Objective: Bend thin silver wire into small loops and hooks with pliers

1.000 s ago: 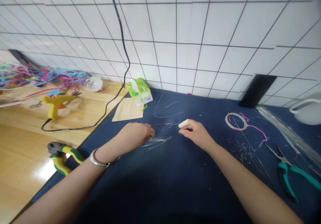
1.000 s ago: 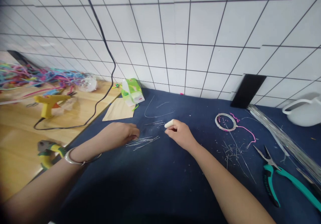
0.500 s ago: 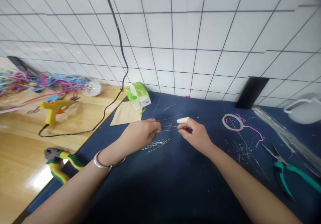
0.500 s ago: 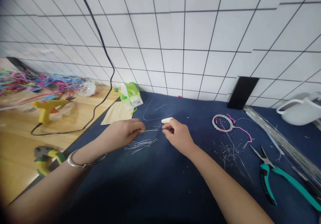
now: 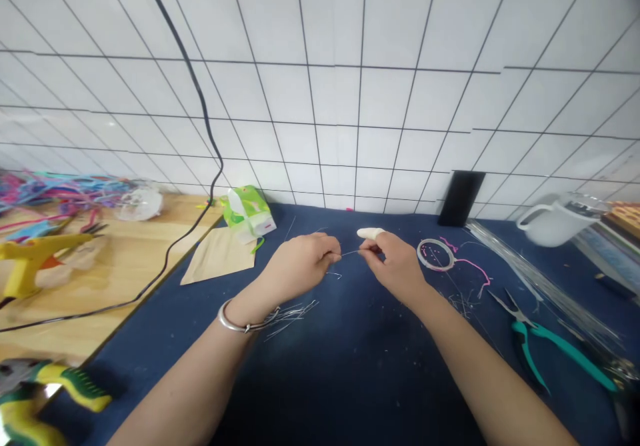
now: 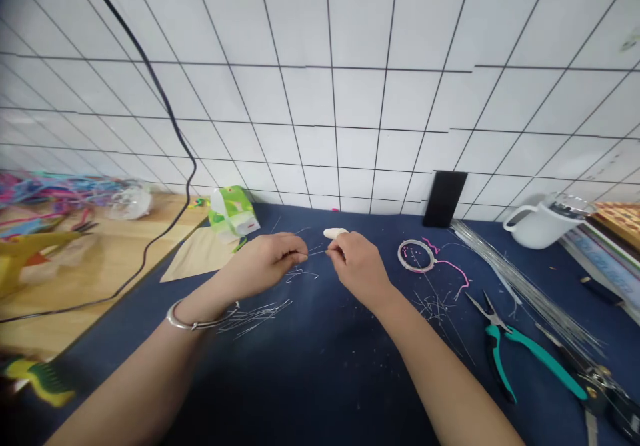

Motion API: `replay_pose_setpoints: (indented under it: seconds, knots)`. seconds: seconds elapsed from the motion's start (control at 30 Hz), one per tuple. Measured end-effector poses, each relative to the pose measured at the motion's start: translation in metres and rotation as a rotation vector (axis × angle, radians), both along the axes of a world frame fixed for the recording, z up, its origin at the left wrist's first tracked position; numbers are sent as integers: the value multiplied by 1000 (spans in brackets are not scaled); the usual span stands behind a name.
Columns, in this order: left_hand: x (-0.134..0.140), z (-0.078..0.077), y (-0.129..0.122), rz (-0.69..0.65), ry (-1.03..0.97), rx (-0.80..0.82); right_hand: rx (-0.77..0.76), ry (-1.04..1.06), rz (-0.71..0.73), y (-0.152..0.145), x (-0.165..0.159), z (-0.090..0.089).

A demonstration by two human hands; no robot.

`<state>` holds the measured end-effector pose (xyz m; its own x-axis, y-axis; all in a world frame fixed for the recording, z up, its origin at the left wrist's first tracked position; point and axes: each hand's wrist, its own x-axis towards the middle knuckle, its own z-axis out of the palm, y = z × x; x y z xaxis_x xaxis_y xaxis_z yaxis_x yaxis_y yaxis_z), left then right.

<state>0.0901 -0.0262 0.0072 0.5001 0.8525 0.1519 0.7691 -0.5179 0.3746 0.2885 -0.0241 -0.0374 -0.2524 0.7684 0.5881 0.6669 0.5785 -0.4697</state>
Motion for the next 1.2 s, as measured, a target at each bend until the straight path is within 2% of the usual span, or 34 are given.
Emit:
replay_pose_setpoints:
  seconds: [0.13, 0.4, 0.67, 0.93, 1.1, 1.2]
  knots:
    - [-2, -2, 2, -58, -122, -134, 4, -11, 13, 2, 5, 3]
    - [-10, -6, 2, -73, -251, -343, 36, -44, 33, -1, 2, 5]
    - [-9, -6, 0, -113, -318, -374, 16, -53, 34, -4, 3, 9]
    - [-6, -5, -3, -66, -345, -400, 22, -19, 37, -5, 2, 9]
    - [4, -8, -8, -43, -454, -472, 80, 67, -32, -7, -1, 7]
    - [19, -14, -17, 3, -624, -542, 134, 122, -120, -10, -3, 6]
